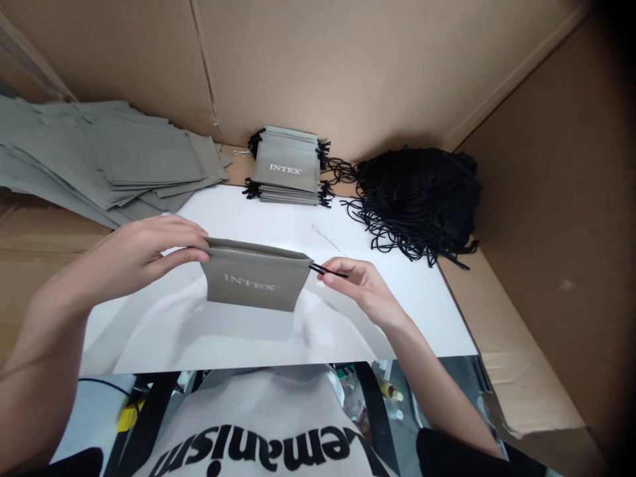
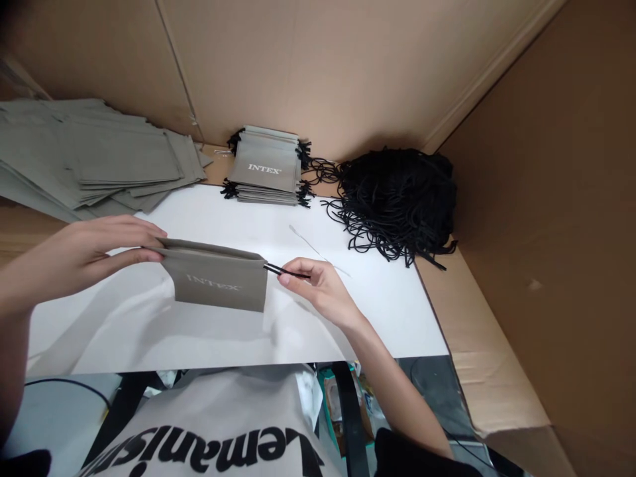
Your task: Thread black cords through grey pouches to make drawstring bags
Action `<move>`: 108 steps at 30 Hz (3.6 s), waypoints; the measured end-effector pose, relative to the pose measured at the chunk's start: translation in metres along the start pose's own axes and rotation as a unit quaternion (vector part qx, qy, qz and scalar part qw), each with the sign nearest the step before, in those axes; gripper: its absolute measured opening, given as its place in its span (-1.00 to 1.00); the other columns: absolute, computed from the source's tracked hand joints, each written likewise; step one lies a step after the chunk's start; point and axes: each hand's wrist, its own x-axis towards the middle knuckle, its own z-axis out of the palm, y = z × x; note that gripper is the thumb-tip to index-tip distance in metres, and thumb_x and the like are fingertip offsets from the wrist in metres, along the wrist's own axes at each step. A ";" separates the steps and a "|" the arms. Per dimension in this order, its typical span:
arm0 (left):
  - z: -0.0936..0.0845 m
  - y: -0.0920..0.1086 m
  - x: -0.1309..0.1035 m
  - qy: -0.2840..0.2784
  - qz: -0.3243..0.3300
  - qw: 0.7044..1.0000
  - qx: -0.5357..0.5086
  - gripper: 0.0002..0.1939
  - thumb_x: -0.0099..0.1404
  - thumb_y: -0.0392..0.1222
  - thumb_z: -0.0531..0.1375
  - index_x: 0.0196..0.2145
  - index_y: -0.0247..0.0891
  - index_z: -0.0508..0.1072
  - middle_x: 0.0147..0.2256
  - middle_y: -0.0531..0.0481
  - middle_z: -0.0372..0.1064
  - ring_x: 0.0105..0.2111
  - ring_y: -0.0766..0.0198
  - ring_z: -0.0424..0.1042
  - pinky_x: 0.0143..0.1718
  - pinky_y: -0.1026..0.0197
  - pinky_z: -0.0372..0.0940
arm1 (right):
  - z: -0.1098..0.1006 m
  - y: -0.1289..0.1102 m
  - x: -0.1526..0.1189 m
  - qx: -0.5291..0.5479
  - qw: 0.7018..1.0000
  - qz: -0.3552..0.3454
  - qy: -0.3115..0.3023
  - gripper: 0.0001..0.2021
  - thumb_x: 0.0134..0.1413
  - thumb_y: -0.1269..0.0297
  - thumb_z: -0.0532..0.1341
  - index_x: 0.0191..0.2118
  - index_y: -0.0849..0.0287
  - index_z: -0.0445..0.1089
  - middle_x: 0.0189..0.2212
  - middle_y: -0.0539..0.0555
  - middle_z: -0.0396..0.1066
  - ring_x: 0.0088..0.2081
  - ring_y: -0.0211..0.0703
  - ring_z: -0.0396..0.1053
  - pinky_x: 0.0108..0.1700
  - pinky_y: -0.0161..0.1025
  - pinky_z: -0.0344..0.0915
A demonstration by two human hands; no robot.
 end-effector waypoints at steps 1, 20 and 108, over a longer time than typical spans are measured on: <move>0.000 -0.001 -0.001 0.001 -0.001 1.000 0.005 -0.66 0.44 0.09 0.03 -0.26 -0.07 0.53 -0.13 0.12 0.52 -0.08 0.20 0.44 -0.07 0.22 0.26 | -0.002 -0.001 -0.002 0.002 1.000 0.011 -0.003 -0.84 0.07 0.16 0.39 -0.35 0.14 0.53 -0.37 0.00 0.44 -0.33 -0.24 0.33 -0.26 -0.29 0.23; -0.006 -0.002 -0.005 -0.028 0.007 0.999 -0.018 -0.68 0.43 0.07 0.07 -0.28 -0.08 0.56 -0.15 0.09 0.55 -0.04 0.17 0.44 0.00 0.21 0.22 | -0.028 -0.005 -0.025 0.002 0.997 0.074 0.001 -0.79 0.00 0.14 0.42 -0.49 0.14 0.50 -0.41 0.00 0.42 -0.31 -0.20 0.32 -0.21 -0.28 0.21; -0.012 -0.008 -0.022 -0.033 0.004 0.999 -0.012 -0.70 0.45 0.02 0.08 -0.26 -0.12 0.54 -0.16 0.15 0.53 -0.08 0.31 0.44 -0.04 0.33 0.25 | -0.011 -0.025 -0.009 -0.055 0.994 0.066 -0.065 -0.74 0.05 0.08 0.37 -0.37 0.21 0.49 -0.47 -0.04 0.36 -0.43 -0.30 0.21 -0.33 -0.28 0.08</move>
